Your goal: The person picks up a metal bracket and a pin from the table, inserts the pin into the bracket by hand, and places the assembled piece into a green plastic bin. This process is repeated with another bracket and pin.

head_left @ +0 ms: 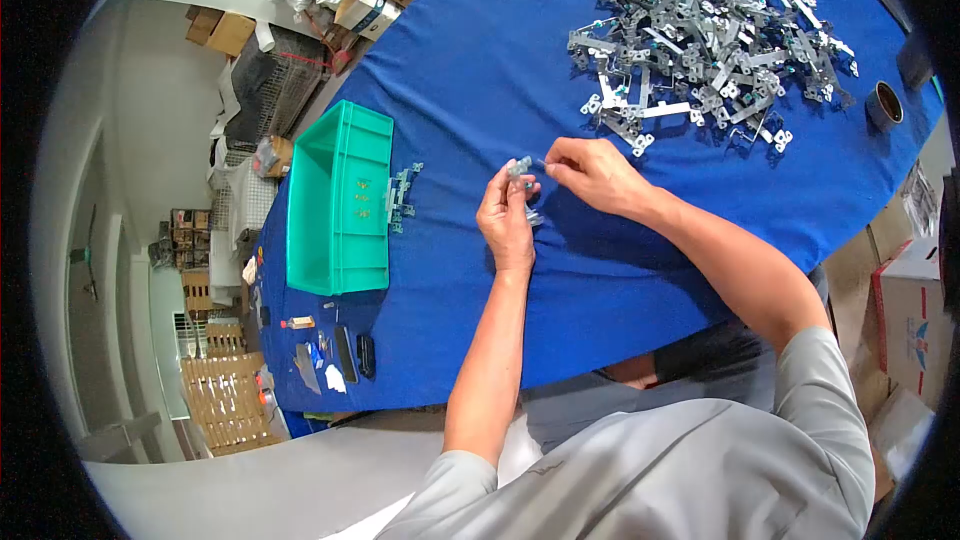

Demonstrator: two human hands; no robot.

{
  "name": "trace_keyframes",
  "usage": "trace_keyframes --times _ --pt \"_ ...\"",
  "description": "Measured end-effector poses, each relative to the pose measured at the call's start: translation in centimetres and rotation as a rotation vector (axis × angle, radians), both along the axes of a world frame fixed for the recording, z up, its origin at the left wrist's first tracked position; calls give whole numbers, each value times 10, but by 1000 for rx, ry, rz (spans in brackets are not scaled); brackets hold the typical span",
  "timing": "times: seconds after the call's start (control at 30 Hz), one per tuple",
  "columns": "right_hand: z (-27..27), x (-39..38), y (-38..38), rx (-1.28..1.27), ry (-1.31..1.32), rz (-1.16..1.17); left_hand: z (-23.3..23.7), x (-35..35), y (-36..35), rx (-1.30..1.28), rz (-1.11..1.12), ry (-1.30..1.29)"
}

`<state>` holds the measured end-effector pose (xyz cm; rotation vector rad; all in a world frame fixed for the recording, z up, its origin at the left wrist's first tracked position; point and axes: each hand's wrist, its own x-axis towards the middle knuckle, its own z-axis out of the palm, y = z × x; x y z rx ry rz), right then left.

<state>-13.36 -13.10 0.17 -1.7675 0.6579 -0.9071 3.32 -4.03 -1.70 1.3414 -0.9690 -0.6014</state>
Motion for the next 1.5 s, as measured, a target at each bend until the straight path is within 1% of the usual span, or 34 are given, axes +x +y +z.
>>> trace_keyframes --times 0.17,0.53,0.63,0.73,0.87,0.97,1.07,1.17,1.23,1.27,1.33,1.43,1.5 --pt "7 -2 1 9 6 24 -2 5 2 13 -11 -88" --pt "0 0 1 -39 52 20 2 0 2 29 19 -64" --pt "-2 1 0 -136 155 -75 0 4 2 4 11 -134" --pt "-14 3 -5 -401 118 -164 -2 4 1 -22 3 -214" --pt "-18 4 -5 -231 81 -59 3 2 3 -1 14 -277" --pt "-10 1 -5 -125 96 -28 0 5 1 -7 67 -475" --pt "-8 0 -6 -52 121 -9 1 5 -1 -86 44 -534" --pt "-11 0 -7 -20 115 2 1 5 -1 -51 53 -467" --pt "-9 -1 -7 18 128 16 1 4 1 12 63 -367" --pt "-7 -1 -7 111 101 41 1 3 2 43 67 -317" --pt "0 -3 -7 299 47 88 3 1 1 36 67 -320" --pt "4 -2 -10 419 -13 141 5 0 1 -2 51 -364" --pt "8 -5 -12 383 61 168 8 -2 1 -10 28 -401"
